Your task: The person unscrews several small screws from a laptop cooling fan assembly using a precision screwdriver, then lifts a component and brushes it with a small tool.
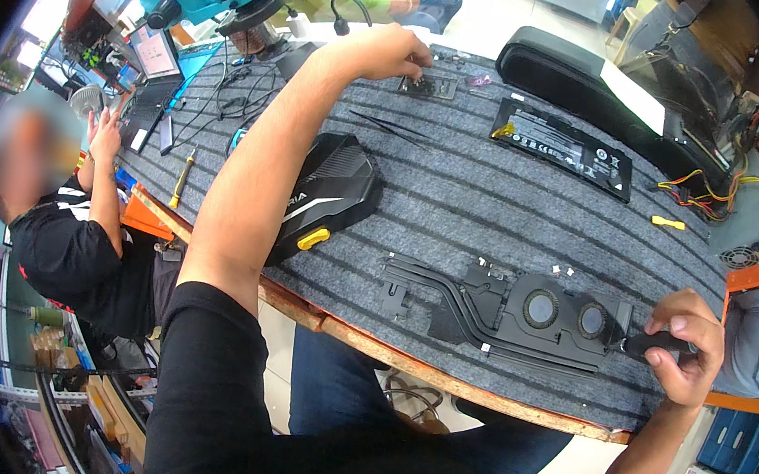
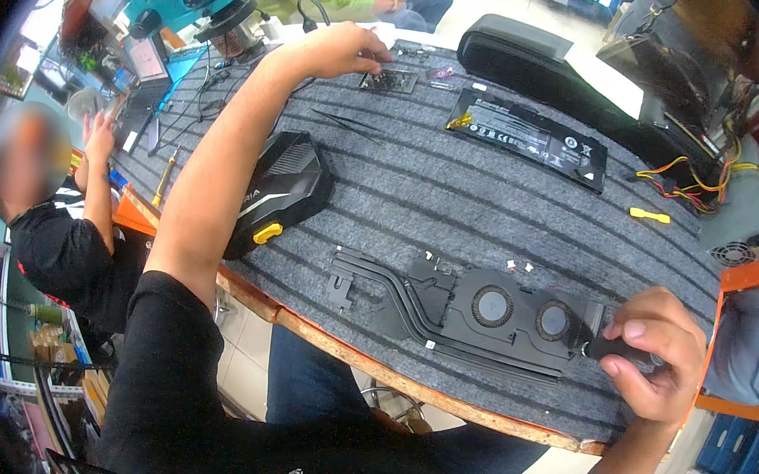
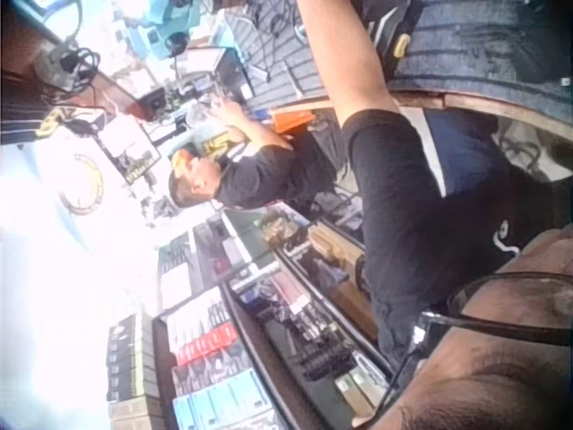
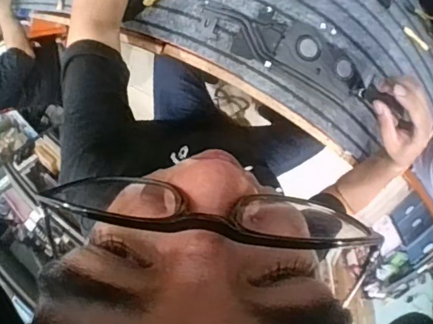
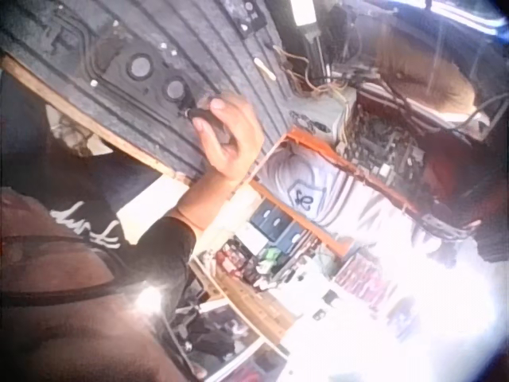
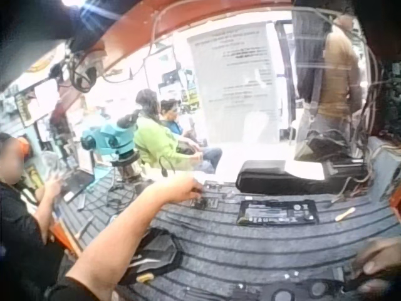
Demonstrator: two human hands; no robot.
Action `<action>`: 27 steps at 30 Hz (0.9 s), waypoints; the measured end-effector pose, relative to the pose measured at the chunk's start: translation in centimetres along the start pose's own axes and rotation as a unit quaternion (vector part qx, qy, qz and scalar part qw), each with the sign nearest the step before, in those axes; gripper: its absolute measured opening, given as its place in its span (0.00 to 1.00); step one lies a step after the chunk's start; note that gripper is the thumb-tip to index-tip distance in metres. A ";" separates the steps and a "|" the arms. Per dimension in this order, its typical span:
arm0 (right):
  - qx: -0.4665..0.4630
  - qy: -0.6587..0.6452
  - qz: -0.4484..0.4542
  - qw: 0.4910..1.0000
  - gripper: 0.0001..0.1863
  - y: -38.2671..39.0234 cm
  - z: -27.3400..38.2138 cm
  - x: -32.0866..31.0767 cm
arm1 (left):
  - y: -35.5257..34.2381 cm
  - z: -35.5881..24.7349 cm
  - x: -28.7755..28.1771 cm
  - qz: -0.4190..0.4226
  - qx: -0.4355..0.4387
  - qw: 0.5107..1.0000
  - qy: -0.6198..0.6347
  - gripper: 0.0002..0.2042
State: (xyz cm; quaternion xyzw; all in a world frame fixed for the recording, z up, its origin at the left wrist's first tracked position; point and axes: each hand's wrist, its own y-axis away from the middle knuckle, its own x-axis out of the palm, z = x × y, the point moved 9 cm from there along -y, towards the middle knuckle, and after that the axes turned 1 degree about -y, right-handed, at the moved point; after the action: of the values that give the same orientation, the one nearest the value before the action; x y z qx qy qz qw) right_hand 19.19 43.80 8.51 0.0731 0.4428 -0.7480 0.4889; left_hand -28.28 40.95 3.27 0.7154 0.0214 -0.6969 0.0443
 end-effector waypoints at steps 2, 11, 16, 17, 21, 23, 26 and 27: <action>-0.005 -0.002 -0.001 1.000 0.24 0.1 0.1 -0.1 | 0.1 0.0 0.3 -0.013 0.026 1.000 -0.001 0.17; -0.011 0.000 -0.001 1.000 0.24 -0.3 0.3 0.4 | 0.3 0.1 0.8 0.020 0.010 1.000 0.019 0.16; -0.011 -0.003 -0.002 1.000 0.23 -0.2 0.1 0.6 | -0.2 0.0 1.2 0.009 0.016 1.000 -0.003 0.13; -0.014 0.000 0.000 1.000 0.23 -0.3 0.3 0.6 | -0.3 0.1 1.1 0.008 0.016 1.000 -0.004 0.13; -0.016 0.004 0.005 1.000 0.22 -0.4 0.6 0.7 | -0.3 -0.3 0.9 0.004 0.019 1.000 -0.014 0.12; -0.013 0.004 0.005 1.000 0.22 -0.4 0.6 0.8 | -0.2 -0.3 0.9 0.010 0.015 1.000 -0.025 0.12; -0.013 0.005 0.006 1.000 0.22 -0.5 0.7 0.8 | 0.2 0.1 0.2 -0.030 0.013 0.999 0.005 0.12; -0.016 0.005 0.009 1.000 0.22 -0.6 0.8 0.9 | 0.3 0.1 0.2 -0.027 0.013 1.000 0.000 0.12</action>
State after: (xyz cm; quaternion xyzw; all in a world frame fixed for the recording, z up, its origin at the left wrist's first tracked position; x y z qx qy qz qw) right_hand 18.54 42.73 8.81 0.0735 0.4565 -0.7363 0.4941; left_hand -28.31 40.69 3.07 0.7151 0.0317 -0.6981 0.0160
